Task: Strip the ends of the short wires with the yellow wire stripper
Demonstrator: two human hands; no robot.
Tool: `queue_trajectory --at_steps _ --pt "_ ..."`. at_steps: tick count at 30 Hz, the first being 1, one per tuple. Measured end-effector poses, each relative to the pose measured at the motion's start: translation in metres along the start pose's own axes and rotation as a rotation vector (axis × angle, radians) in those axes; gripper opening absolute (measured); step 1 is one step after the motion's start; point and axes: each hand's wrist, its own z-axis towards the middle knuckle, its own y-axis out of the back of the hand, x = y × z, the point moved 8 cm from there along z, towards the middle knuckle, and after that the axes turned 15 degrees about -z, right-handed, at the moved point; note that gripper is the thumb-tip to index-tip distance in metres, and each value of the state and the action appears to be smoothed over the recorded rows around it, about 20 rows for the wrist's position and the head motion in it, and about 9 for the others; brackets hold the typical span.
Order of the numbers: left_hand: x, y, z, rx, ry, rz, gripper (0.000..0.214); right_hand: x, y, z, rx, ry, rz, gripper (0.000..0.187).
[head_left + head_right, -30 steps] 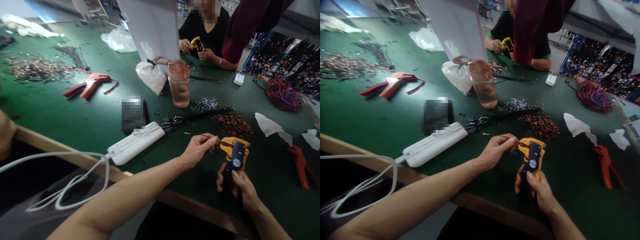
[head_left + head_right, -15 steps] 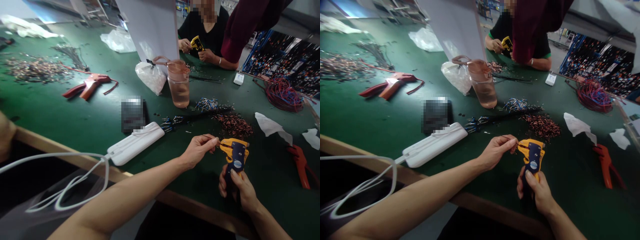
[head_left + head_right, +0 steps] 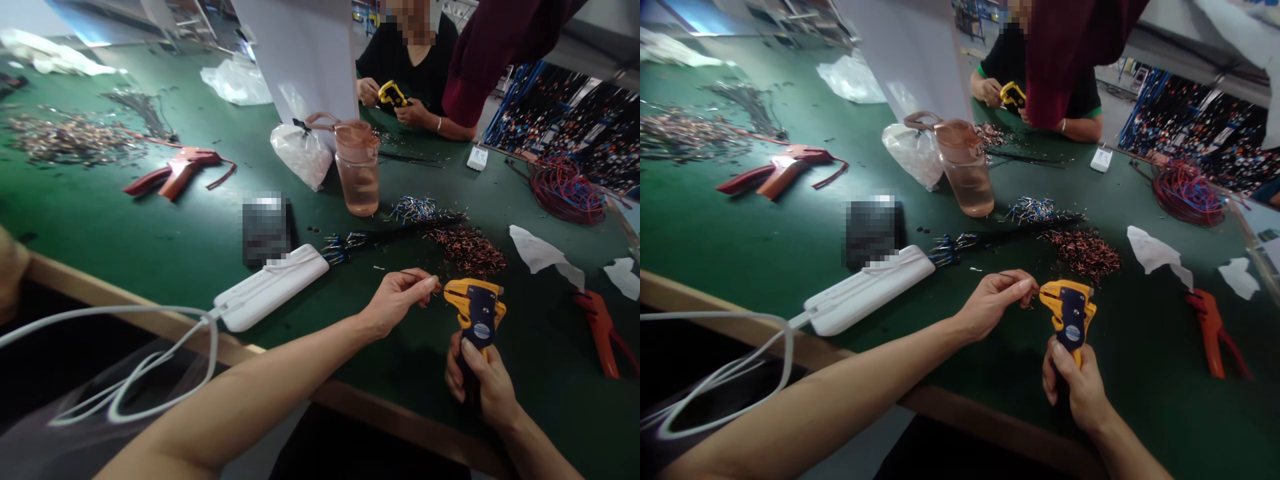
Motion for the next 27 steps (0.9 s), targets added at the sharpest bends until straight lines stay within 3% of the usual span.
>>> queue_trajectory --at_steps 10,27 --pt "0.001 0.007 0.002 -0.048 -0.01 0.0 0.037 0.017 -0.005 0.003 0.092 0.022 0.082 0.042" --pt "-0.001 0.007 0.004 -0.067 -0.01 -0.112 0.035 0.012 -0.009 -0.001 0.198 0.028 0.118 0.04"
